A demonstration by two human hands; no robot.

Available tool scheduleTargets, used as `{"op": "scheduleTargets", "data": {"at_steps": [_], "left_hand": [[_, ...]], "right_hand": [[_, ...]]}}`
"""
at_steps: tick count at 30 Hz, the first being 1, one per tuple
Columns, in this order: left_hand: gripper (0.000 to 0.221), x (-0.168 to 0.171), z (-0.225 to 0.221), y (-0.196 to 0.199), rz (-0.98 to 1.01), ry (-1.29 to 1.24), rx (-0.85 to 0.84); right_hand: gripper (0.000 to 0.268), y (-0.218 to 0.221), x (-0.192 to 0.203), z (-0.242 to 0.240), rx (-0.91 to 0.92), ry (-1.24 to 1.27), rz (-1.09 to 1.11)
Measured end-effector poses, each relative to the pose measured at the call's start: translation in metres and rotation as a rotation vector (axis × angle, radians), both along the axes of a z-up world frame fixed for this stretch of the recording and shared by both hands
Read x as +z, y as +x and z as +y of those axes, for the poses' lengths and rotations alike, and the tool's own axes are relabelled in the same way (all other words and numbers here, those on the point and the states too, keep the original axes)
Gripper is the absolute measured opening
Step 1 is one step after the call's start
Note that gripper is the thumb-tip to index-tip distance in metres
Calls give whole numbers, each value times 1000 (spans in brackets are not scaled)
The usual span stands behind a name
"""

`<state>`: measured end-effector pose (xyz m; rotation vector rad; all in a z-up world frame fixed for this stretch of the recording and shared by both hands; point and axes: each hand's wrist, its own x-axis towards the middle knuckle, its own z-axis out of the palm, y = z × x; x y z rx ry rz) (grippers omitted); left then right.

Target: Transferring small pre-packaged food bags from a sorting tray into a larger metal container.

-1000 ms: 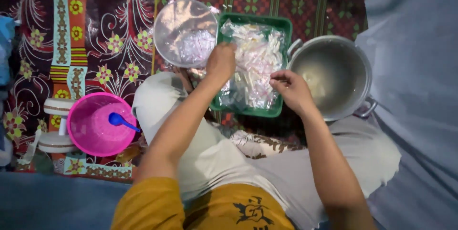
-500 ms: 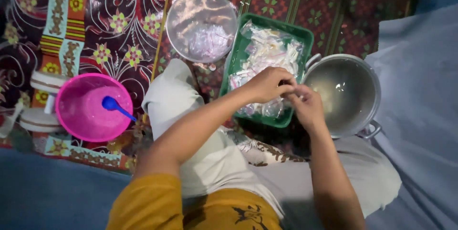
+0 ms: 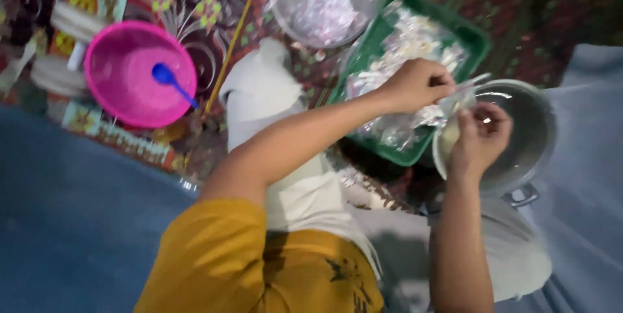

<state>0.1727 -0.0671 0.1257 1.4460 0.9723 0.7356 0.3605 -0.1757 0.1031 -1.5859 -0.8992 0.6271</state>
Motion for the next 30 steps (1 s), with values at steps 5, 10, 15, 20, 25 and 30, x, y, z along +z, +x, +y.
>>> {"op": "scheduleTargets", "data": {"at_steps": [5, 10, 15, 20, 25, 30], "left_hand": [[10, -1, -19, 3, -132, 66, 8], [1, -23, -26, 17, -114, 117, 21], [10, -26, -21, 20, -143, 117, -49], [17, -31, -23, 22, -188, 153, -76], [17, -16, -19, 5, -259, 63, -127], [10, 11, -23, -15, -325, -134, -228]], "right_hand": [[15, -23, 41, -14, 194, -213, 347], [14, -34, 51, -20, 338, -247, 352], [18, -29, 51, -18, 272, -250, 372], [16, -20, 44, -16, 256, -229, 363], [10, -23, 52, -13, 224, -233, 415], [6, -29, 56, -15, 278, -204, 388]]}}
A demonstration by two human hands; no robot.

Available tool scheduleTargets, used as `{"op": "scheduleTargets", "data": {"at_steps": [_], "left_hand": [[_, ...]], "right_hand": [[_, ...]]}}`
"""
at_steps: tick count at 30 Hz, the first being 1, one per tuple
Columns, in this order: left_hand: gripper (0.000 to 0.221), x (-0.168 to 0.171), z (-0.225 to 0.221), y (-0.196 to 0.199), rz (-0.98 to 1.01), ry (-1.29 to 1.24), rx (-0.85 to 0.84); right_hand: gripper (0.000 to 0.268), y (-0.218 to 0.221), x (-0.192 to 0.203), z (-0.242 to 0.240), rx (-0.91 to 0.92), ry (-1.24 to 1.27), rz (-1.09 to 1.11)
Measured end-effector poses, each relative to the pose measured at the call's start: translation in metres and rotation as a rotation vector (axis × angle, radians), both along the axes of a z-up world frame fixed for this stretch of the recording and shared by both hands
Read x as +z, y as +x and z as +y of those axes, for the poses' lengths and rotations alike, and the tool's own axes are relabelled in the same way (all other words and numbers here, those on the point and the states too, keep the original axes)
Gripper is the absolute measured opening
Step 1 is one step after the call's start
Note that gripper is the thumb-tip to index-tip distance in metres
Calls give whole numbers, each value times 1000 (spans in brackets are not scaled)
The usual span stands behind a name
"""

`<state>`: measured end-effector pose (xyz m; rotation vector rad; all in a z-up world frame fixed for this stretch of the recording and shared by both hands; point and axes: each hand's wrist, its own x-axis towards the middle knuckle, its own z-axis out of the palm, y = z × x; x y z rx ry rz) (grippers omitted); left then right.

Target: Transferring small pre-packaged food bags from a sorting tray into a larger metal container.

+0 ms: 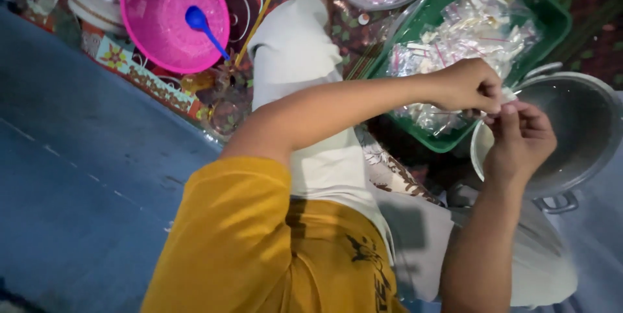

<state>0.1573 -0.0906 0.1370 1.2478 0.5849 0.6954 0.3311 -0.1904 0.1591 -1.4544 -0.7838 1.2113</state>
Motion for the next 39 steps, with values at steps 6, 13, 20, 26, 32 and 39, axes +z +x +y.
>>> {"op": "scheduleTargets", "data": {"at_steps": [6, 13, 20, 26, 32, 39], "left_hand": [[11, -7, -5, -1, 247, 246, 159], [6, 9, -7, -7, 243, 229, 105], [16, 3, -17, 3, 382, 339, 25], [25, 26, -20, -1, 618, 280, -86], [27, 19, -14, 10, 675, 199, -71], [23, 30, -8, -1, 807, 349, -104]], "right_hand": [[8, -15, 8, 3, -35, -64, -56], [10, -7, -3, 3, -14, -76, 64], [8, -8, -7, 2, -8, -23, -233], [10, -4, -26, 3, 21, 145, -759], [12, -4, -23, 8, -3, 110, -791], [13, -5, -6, 7, 84, 329, -1040]]}}
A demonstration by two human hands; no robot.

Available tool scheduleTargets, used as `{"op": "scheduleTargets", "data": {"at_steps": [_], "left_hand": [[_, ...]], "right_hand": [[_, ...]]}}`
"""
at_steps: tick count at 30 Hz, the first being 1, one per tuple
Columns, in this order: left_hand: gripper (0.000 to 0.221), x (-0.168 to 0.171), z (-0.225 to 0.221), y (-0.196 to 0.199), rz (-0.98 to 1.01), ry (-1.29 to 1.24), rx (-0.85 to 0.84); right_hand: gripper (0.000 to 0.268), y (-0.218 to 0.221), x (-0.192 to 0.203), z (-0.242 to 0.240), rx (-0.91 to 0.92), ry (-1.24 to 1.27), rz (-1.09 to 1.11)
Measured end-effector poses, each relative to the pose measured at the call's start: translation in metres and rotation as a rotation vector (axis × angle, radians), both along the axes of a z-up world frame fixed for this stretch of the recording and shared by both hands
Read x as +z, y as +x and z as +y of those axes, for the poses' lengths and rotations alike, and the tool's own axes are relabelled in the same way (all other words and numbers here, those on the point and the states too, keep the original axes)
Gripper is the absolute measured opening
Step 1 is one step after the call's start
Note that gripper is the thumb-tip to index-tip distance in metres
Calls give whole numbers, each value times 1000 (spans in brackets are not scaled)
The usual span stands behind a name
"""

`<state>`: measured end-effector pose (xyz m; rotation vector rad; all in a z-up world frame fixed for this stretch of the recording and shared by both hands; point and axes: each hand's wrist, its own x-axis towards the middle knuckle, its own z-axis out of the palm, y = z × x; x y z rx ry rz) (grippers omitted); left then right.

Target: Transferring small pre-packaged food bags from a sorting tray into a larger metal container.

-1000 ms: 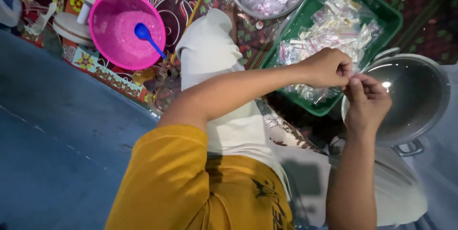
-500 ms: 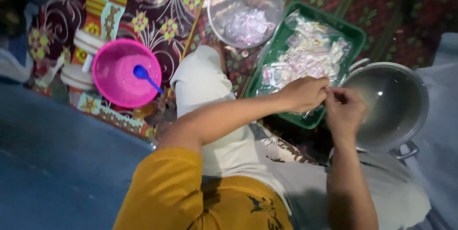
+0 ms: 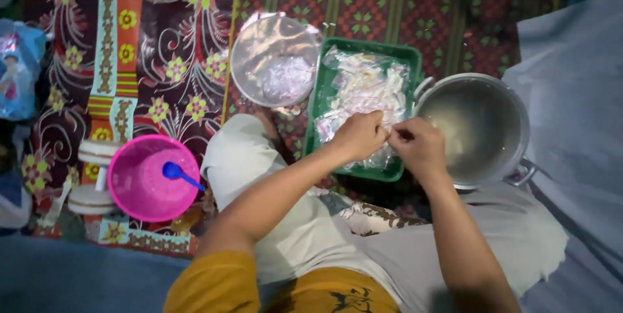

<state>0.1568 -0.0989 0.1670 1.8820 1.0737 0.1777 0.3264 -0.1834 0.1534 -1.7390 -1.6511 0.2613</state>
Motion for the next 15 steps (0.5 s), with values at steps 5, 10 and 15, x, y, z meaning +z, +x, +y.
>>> {"op": "scheduleTargets", "data": {"at_steps": [5, 10, 15], "left_hand": [[15, -10, -2, -4, -98, -131, 11], [14, -14, 2, -2, -218, -276, 99], [8, -5, 9, -2, -242, -249, 205]], "right_hand": [[10, -6, 14, -5, 28, -97, 141], [11, -1, 12, -6, 18, -108, 239], [15, -8, 21, -2, -105, -46, 387]]}}
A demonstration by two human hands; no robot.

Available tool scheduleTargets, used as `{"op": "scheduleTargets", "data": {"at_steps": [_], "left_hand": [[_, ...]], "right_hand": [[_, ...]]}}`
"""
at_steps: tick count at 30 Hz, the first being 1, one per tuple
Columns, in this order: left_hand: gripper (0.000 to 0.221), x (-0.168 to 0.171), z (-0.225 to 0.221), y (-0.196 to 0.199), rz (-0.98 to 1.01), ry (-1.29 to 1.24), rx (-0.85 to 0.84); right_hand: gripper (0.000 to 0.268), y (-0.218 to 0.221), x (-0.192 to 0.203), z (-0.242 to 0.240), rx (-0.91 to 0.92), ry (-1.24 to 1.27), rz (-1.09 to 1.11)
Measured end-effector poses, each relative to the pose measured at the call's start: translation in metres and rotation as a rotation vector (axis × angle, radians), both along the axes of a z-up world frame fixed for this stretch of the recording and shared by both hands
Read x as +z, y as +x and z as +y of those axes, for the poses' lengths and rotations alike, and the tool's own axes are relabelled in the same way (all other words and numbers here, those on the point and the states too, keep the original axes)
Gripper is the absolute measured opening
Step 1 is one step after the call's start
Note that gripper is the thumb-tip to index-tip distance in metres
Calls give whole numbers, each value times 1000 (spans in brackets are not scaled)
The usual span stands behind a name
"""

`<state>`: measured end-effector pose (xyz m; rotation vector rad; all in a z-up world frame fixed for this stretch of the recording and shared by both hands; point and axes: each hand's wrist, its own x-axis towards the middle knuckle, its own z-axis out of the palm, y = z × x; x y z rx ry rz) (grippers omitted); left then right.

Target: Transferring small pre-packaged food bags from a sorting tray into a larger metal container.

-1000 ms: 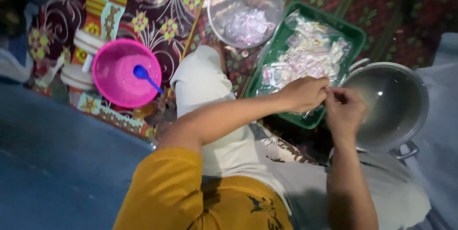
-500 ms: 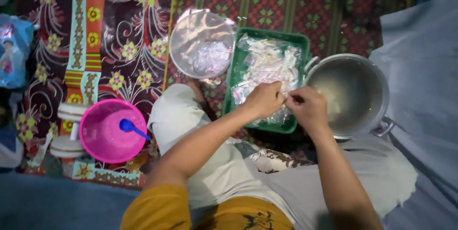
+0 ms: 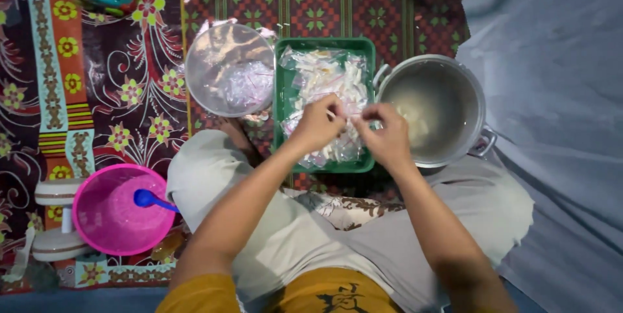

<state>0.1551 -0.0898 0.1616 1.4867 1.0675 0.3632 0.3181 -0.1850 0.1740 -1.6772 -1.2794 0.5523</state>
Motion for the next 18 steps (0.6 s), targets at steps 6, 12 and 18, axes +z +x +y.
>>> {"op": "scheduleTargets", "data": {"at_steps": [6, 12, 18], "left_hand": [[16, -16, 16, -5, -466, -337, 120], [22, -19, 8, -8, -403, -234, 17], [17, -45, 17, -8, -285, -194, 136]], "right_hand": [[51, 16, -18, 5, 17, -501, 1077], [11, 26, -39, 1, -89, -303, 997], [6, 85, -19, -3, -348, -257, 57]]}}
